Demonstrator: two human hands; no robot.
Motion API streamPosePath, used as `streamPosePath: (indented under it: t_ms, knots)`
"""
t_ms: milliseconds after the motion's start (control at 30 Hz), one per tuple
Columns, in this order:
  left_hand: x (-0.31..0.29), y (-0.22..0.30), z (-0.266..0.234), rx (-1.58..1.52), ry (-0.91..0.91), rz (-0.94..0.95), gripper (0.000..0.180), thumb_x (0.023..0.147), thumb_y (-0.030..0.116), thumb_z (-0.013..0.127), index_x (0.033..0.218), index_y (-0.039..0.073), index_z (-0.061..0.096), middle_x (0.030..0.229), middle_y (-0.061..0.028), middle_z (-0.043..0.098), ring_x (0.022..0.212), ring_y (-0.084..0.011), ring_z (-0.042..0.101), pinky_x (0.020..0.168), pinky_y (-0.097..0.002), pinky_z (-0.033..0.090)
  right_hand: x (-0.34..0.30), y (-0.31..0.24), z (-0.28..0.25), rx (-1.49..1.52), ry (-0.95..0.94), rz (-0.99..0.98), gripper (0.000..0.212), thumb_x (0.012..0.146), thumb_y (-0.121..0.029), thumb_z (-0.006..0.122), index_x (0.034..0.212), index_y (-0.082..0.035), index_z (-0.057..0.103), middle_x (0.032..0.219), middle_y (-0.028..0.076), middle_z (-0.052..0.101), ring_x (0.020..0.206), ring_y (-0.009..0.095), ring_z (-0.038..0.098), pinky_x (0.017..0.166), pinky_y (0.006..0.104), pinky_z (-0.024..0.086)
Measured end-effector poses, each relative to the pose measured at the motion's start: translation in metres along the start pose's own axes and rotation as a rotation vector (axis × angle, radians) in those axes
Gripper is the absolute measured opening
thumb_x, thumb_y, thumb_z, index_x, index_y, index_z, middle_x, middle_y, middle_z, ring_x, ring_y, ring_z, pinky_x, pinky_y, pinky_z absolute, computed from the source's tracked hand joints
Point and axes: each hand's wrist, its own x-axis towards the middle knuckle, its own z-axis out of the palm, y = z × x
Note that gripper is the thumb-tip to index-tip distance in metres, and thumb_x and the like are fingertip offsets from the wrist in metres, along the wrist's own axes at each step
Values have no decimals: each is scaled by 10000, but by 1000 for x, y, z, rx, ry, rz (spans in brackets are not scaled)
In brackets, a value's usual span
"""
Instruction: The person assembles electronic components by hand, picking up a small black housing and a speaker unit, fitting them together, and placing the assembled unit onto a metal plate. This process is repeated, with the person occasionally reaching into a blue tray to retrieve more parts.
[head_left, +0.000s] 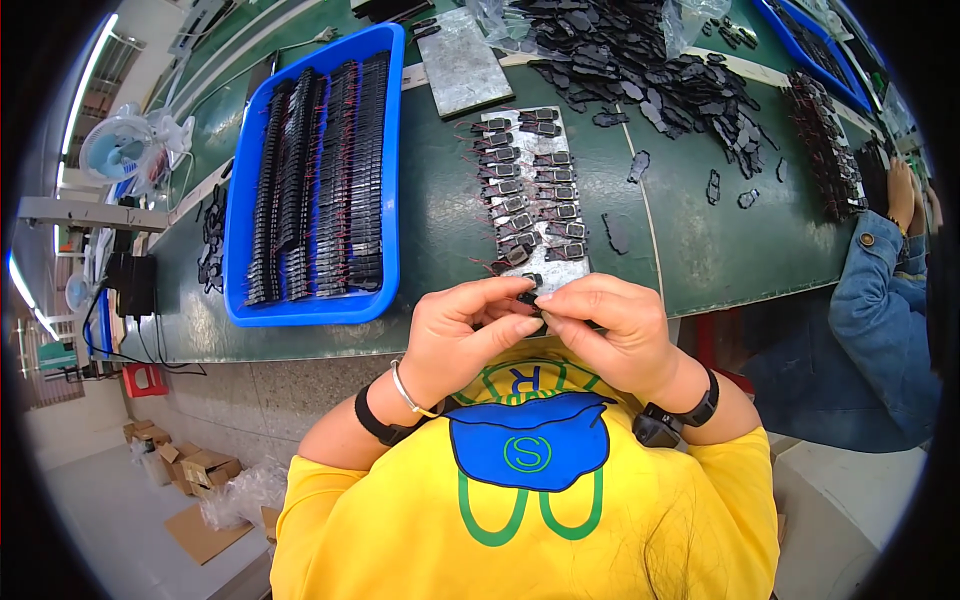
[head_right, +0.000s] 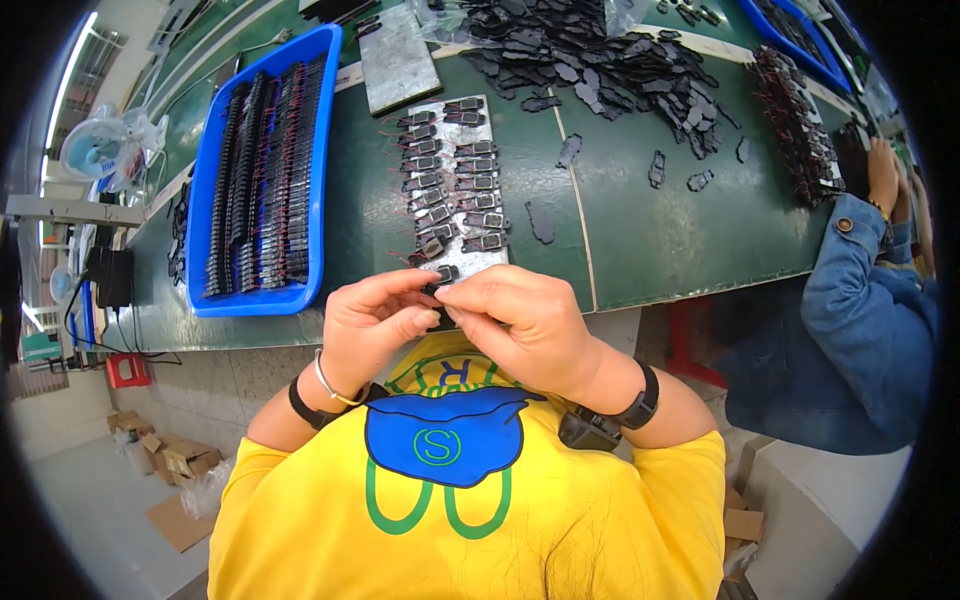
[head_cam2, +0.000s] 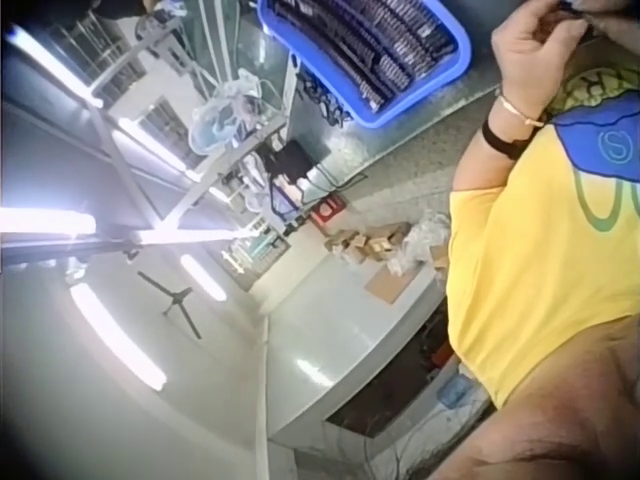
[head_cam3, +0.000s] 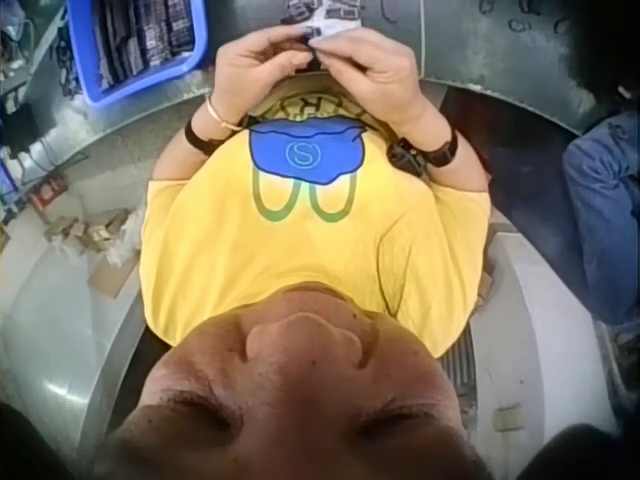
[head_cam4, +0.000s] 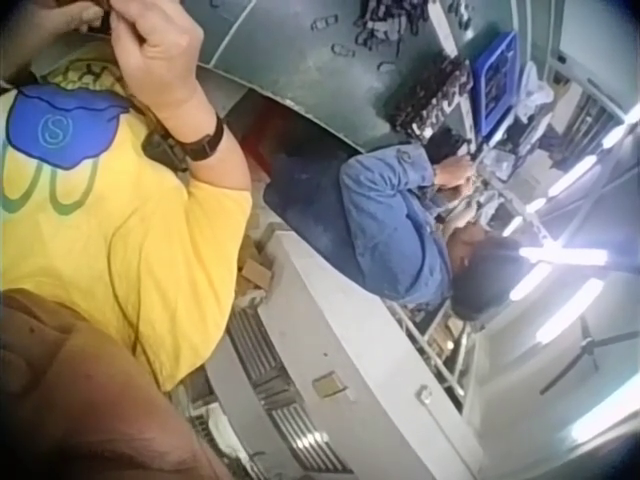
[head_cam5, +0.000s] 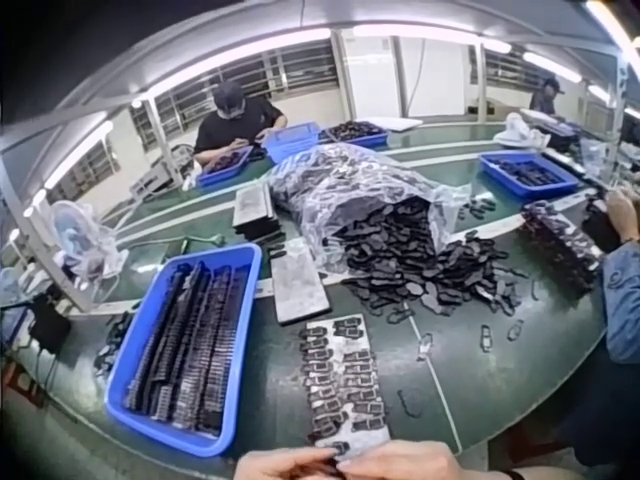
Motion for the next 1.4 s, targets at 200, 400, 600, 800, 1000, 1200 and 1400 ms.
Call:
streamPosePath:
  t_ms: [200,400,600,800,1000,1200,1400]
  knots:
    - [1,8,4,333,82,91,193,842,28,686,1031,-9,686,875,-67,688,763,-95,630,674,-204,495,-3,1,3,-101,23,-87,217,735,65,682,943,1,688,835,118,665,728,244,665,628,297,533]
    - [8,16,-2,549,5,278,107,860,14,655,954,-21,691,834,-48,671,713,-86,599,657,-207,479,-4,1,1,-75,5,-97,221,732,55,681,941,-15,687,822,112,657,723,255,660,626,308,534]
    - [4,18,-13,209,-100,-44,85,880,34,635,923,-29,672,802,-54,664,679,-92,594,625,-216,478,-1,5,-4,10,-78,-115,231,725,68,702,943,-7,691,847,113,671,724,229,665,627,287,532]
    - [8,18,-19,-105,-151,-281,101,888,57,634,940,-24,666,776,-64,660,653,-92,600,586,-206,483,1,7,-6,100,-142,-69,231,729,68,710,944,-13,694,871,108,676,751,214,668,649,279,532]
    - [8,14,-20,-150,-114,-269,89,885,61,640,915,-20,666,752,-64,657,627,-88,599,560,-206,488,5,8,-13,107,-131,-93,201,736,43,719,929,-4,687,893,110,676,768,202,667,663,267,524]
    - [5,14,-22,-156,-83,-226,87,886,64,642,906,-17,666,750,-61,656,626,-86,595,565,-207,488,5,8,-41,-235,121,17,171,759,-13,721,921,-4,668,892,106,657,694,191,635,595,264,484]
    - [4,14,-22,-88,-46,-166,88,885,69,646,902,-15,669,753,-52,654,629,-74,584,575,-200,482,13,14,-45,-796,95,254,165,758,-42,710,901,-6,637,803,97,584,611,212,589,563,318,467]
